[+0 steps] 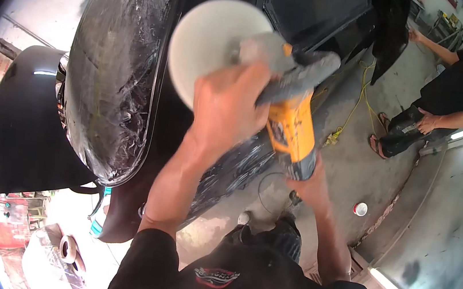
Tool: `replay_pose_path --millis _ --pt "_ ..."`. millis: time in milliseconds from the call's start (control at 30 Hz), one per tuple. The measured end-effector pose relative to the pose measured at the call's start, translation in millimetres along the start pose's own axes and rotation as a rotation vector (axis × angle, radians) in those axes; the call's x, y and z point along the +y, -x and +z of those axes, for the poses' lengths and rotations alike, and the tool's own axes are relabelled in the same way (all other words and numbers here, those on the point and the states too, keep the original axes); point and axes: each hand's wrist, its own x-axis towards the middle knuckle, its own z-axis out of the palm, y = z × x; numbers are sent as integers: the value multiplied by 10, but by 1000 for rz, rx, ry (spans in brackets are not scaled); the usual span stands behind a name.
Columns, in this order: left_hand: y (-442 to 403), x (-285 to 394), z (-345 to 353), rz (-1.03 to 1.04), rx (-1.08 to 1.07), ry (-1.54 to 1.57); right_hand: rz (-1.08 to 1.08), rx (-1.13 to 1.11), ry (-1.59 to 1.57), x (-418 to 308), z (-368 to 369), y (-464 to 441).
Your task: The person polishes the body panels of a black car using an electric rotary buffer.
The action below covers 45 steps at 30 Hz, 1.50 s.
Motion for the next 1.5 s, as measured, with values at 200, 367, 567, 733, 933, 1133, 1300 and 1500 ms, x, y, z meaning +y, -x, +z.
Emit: replay_pose_path --millis 200,367,567,733,933,1133,1300,1500 --pt "1184 382 -224 -66 -303 99 222 -265 -51 772 236 1028" --pt "1464 538 -181 -117 -348 109 338 -324 -177 880 252 1402" --pt "1093 395 121 -53 -319 114 349 -227 -131 922 184 1151" --pt "1215 501 229 -123 -397 129 471 -278 -187 868 1 1257" --pt "959 487 351 -125 -392 109 468 -260 -228 833 37 1209" --pt "943 426 422 -157 -287 113 456 -226 -136 625 -216 1099" --pt "1227 538 349 -321 -293 177 532 -288 -23 543 -520 1188" --pt "1094 454 705 -317 -218 239 451 -191 34 555 -729 904"
